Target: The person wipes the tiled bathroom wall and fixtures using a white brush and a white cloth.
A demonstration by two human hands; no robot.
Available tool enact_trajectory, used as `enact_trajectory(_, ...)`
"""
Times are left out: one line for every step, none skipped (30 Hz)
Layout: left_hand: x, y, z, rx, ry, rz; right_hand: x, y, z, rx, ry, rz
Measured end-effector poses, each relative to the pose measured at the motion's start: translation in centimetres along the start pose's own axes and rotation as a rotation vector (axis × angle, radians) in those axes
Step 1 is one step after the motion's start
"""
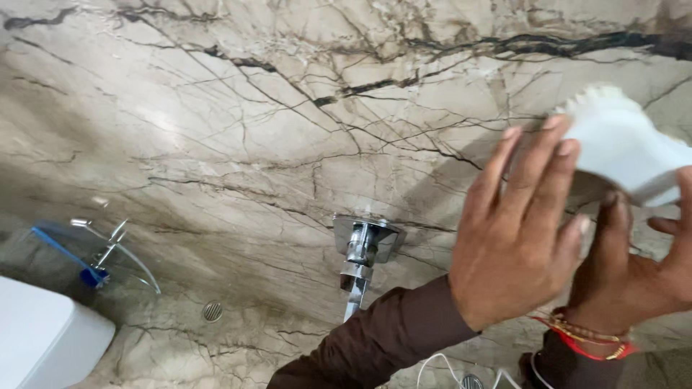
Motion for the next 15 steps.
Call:
enact_trajectory(-0.4,1.2,1.5,0.059,-0.033,0.037,-0.2,1.3,-0.5,0.005,0.012,0.029)
enact_trajectory(-0.8,2.4,3.1,0.106,-0.073,0.065,-0.2,2.6,-1.6,0.026,0.018,0.061)
enact_trajectory(-1.3,3.6,4.9,0.148,-0.106,0.095,-0.3,4.2,-3.0,0.051,0.026,0.085)
enact_trajectory(-1.6,4.9,6.8,0.195,-0.148,0.122,-0.3,6.0,-4.5,0.071,0.031,0.118)
enact_trajectory(-1.9,6.3,8.7,0.249,-0.198,0.155,-0.1,8.0,-6.2,0.101,0.038,0.157)
enact_trajectory(-2.3,7.8,10.6,0.309,-0.237,0.208,0.2,9.8,-7.8,0.14,0.045,0.18)
enact_trajectory(-2.7,9.3,12.4,0.361,-0.266,0.258,0.0,11.9,-8.9,0.181,0.104,0.21)
enact_trajectory(-3.3,10.6,14.1,0.403,-0.282,0.324,-0.3,14.0,-10.0,0.222,0.161,0.24)
enact_trajectory(-3.9,11.7,15.7,0.378,-0.312,0.358,-0.3,15.8,-11.3,0.282,0.193,0.257)
enact_trajectory(-4.5,12.7,17.1,0.354,-0.34,0.394,-0.2,17.5,-12.5,0.344,0.224,0.274)
enact_trajectory(-5.0,13.5,17.9,0.328,-0.366,0.427,-0.3,18.9,-13.3,0.357,0.259,0.277)
enact_trajectory(-5.3,14.3,18.5,0.303,-0.391,0.462,-0.4,20.0,-13.8,0.371,0.294,0.28)
enact_trajectory(-5.5,14.9,18.7,0.278,-0.42,0.501,-0.3,20.2,-13.8,0.37,0.289,0.275)
enact_trajectory(-5.2,15.1,18.3,0.232,-0.427,0.48,-0.3,20.3,-13.8,0.368,0.283,0.269)
enact_trajectory(-5.1,14.9,17.9,0.192,-0.439,0.468,-0.3,20.2,-13.7,0.374,0.283,0.269)
Point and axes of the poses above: each hand's wrist, its own x-axis towards the middle knuckle, its own z-axis out of the back of the hand, y = z × x, the point moved 9 cm from there along x, towards the middle knuckle, and after that the axes turned 2 degrees about z, right-handed, at the moved point
